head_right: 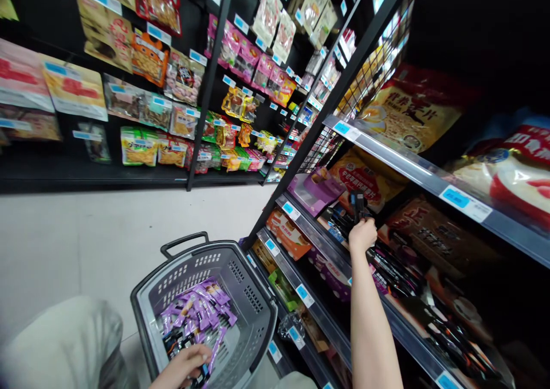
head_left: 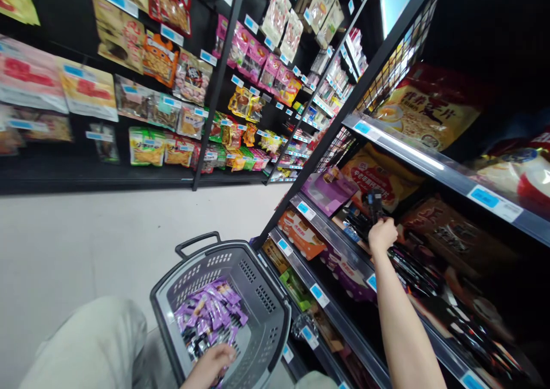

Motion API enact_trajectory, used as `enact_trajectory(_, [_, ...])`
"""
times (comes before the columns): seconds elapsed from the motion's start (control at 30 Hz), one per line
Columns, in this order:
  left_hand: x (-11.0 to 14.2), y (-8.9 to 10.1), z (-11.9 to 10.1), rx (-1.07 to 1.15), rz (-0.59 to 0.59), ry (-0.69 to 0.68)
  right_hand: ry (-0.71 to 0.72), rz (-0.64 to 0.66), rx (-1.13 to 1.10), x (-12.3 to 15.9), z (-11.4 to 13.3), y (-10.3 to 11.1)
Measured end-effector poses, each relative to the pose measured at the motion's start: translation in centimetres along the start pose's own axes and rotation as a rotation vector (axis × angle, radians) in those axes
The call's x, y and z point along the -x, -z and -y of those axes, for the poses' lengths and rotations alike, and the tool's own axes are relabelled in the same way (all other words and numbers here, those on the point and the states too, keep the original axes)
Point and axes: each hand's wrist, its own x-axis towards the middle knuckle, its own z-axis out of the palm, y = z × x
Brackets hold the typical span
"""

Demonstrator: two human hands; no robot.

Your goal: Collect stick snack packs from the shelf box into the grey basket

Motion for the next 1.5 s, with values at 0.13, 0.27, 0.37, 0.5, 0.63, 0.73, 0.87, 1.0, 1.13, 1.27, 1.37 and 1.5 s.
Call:
enact_trajectory(0.13, [0.3,-0.4,-0.4,0.025,0.017,-0.048,-0.017,-0.138,-0.369,2.4,-0.2,2.4])
enact_trajectory(0.27, [1.0,-0.7,-0.9,0.064,0.145,-0.089,-0.146,0.143,-0.811,11.8,-0.4,3.3])
enact_trajectory(0.37, [2.5,-0.6,-1.7,0.176,0.299,-0.126,-0.389,0.569,-1.087,22.9,-0.1,2.6])
enact_trajectory(0.5, [4.6,-0.4,-2.8,0.289,0.341,-0.211,-0.62,0.919,-1.222,36.2,0.6,2.8])
enact_trajectory(0.63, [5.0,-0.3,-2.8,0.175,0.255,-0.216,-0.622,0.971,-1.16,41.8,0.5,4.1])
enact_trajectory(0.73, [4.9,-0.1,-2.5,0.111,0.221,-0.202,-0.602,1.003,-1.222,42.2,0.0,4.4])
enact_trajectory(0.87, [5.0,-0.1,-2.3,0.065,0.221,-0.206,-0.632,1.233,-1.431,42.1,-0.7,4.0])
enact_trajectory(1.0, [5.0,-0.2,-2.3,0.023,0.238,-0.194,-0.697,1.328,-1.549,42.5,-1.4,3.6])
enact_trajectory(1.13, [4.9,-0.3,-2.0,-0.005,0.25,-0.182,-0.673,1.4,-1.578,42.3,-1.8,3.6])
enact_trajectory(1.27, [4.7,-0.3,-1.7,-0.035,0.248,-0.176,-0.634,1.405,-1.536,42.1,-1.8,3.7])
enact_trajectory(1.37, [4.7,-0.3,-1.7,-0.048,0.242,-0.169,-0.581,1.352,-1.459,42.1,-1.8,3.6])
enact_trajectory(1.5, [5.0,-0.6,-1.8,-0.045,0.248,-0.163,-0.539,1.285,-1.336,42.0,-2.2,3.3])
